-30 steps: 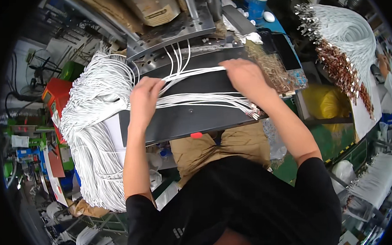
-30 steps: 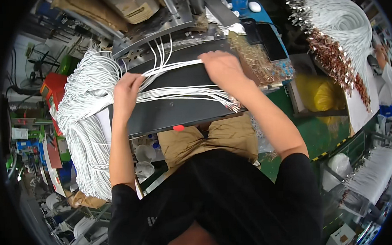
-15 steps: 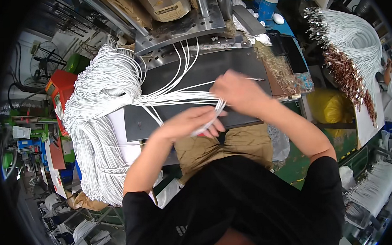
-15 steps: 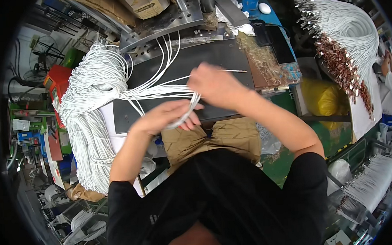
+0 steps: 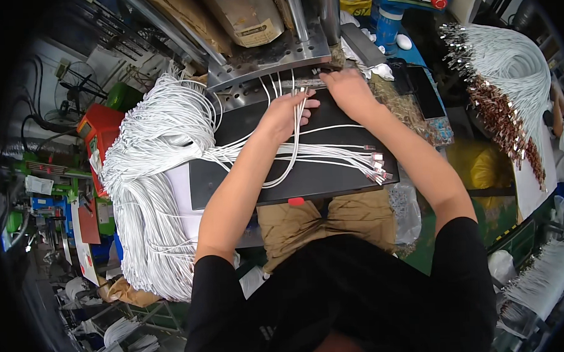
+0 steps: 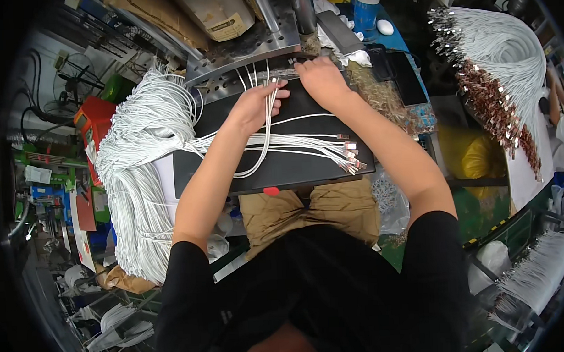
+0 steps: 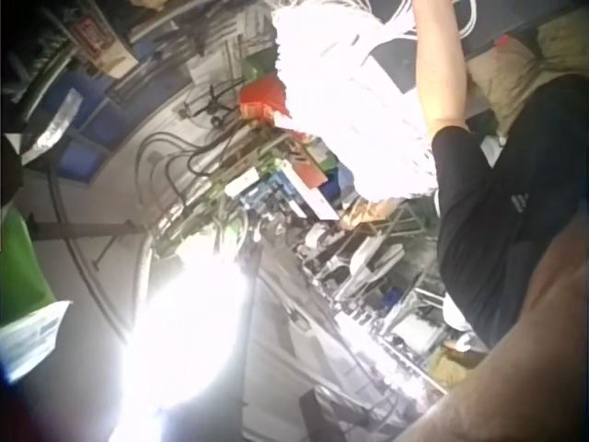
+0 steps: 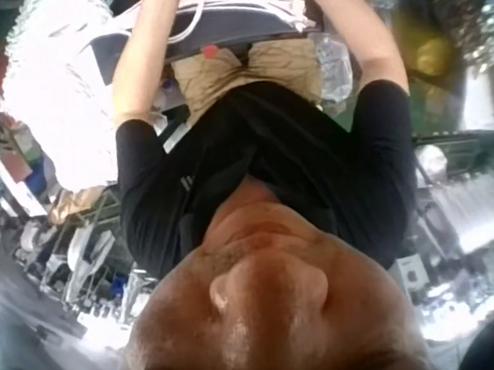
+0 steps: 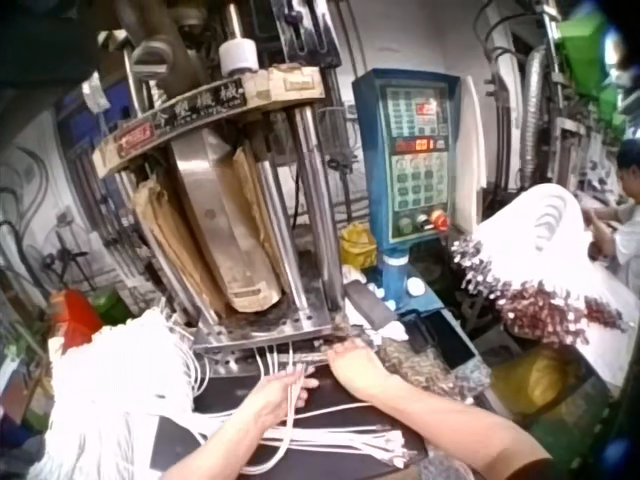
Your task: Manually grouping and inserting bundles of electrical wires into a processing machine.
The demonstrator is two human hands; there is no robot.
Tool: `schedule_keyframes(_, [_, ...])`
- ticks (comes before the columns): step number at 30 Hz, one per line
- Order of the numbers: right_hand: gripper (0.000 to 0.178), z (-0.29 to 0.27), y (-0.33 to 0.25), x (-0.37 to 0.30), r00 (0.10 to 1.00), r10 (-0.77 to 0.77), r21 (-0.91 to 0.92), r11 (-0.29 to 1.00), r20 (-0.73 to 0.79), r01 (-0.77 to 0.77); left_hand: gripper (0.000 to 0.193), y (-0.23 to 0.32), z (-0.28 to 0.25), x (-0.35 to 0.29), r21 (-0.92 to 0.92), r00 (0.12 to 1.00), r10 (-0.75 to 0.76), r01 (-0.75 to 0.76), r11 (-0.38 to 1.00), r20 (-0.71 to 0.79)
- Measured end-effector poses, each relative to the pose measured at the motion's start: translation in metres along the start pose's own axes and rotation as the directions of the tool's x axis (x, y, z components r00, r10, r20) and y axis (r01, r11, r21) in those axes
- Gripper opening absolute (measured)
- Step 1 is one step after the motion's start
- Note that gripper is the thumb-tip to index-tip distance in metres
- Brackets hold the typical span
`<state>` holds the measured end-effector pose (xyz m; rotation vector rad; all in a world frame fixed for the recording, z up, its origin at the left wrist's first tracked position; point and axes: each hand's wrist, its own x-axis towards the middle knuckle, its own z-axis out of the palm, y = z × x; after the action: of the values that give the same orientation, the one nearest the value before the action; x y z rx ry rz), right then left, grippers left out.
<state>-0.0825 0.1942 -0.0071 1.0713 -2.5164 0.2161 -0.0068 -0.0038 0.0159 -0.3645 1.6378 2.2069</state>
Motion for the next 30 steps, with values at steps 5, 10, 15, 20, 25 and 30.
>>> schedule_keyframes(5, [0.032, 0.01, -0.019, -0.011, 0.989, -0.043, -0.173, 0.985, -0.14, 0.019, 0.035, -0.008, -0.012, 0.007, -0.095, 1.0, 0.001, -0.001, 0.995, -0.007])
schedule_keyframes(10, [0.026, -0.005, -0.011, -0.014, 0.949, 0.238, 0.534, 0.786, 0.204, -0.312, 0.03, -0.02, -0.013, 0.002, 0.124, 0.999, 0.002, 0.002, 0.992, -0.034])
schedule_keyframes(15, [0.027, -0.005, 0.0, -0.003, 0.691, 0.294, 0.722, 0.001, 0.661, -0.691, 0.024, -0.019, -0.004, 0.002, 0.297, 1.0, -0.011, 0.015, 0.955, -0.016])
schedule_keyframes(20, [0.037, 0.039, 0.001, -0.015, 0.866, 0.389, 0.808, 0.37, 0.313, -0.458, 0.019, -0.018, 0.009, 0.006, 0.319, 1.0, -0.011, 0.005, 0.948, 0.017])
schedule_keyframes(25, [0.041, 0.002, -0.013, -0.01, 0.755, 0.337, 0.721, 0.246, 0.562, -0.647, 0.018, -0.025, 0.002, 0.004, 0.29, 0.999, 0.051, -0.05, 0.956, 0.004])
schedule_keyframes(30, [0.042, 0.013, -0.016, -0.012, 0.847, 0.356, 0.682, 0.504, 0.394, -0.529, 0.019, -0.026, 0.002, 0.005, 0.255, 0.998, 0.066, -0.064, 0.965, 0.001])
